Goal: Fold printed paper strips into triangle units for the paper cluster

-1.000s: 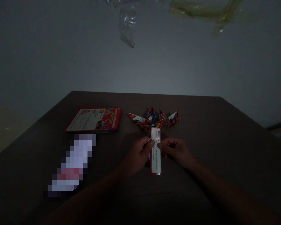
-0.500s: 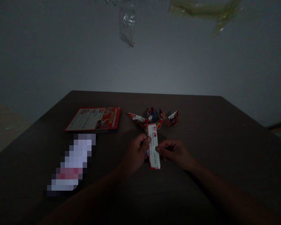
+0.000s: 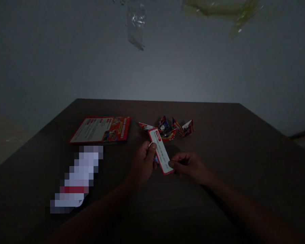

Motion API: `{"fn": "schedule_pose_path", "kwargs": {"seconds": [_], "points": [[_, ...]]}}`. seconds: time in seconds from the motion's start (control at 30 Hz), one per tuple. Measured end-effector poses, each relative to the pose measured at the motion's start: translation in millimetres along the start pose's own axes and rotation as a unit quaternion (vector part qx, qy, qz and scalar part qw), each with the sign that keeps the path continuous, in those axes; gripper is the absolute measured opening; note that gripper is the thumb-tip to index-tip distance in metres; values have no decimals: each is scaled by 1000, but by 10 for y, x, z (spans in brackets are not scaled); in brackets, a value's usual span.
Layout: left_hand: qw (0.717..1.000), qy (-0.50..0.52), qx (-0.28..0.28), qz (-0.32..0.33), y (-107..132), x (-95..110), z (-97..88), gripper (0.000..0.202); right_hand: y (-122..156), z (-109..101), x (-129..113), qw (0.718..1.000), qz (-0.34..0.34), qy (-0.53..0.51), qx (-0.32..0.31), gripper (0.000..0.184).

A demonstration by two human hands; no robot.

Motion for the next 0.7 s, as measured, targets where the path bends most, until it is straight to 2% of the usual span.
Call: {"fn": "schedule_pose_path", "kwargs": {"seconds": [0.13,0.27,0.5,0.6,0.7], "points": [[999,-14,-36,6,20,16,18,31,19,1,-2,1000,-2,-10,-4,27],[993,-24,-120,-8,78,28,85,28,13,-17,-13,999,-12,-38,9,27],[963,-18,-263,-50,177,45,174,29,-52,-158,0,989,-9,-105,105,27],[961,-23,-270,-50,192,32,183,30,-76,-182,32,983,-4,-138,123,25],[970,-23,-241,-39,184,15,184,30,-68,-153,47,985,-3,-134,110,24]]}}
Point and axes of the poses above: each hand's wrist, its own y-axis away from the middle knuckle, its own z-axis out of the palm, x = y × z, the point moved 4 cm from there along -y, towards the middle knuckle, and after that the axes turned 12 degrees about x, right-handed, at the moved point
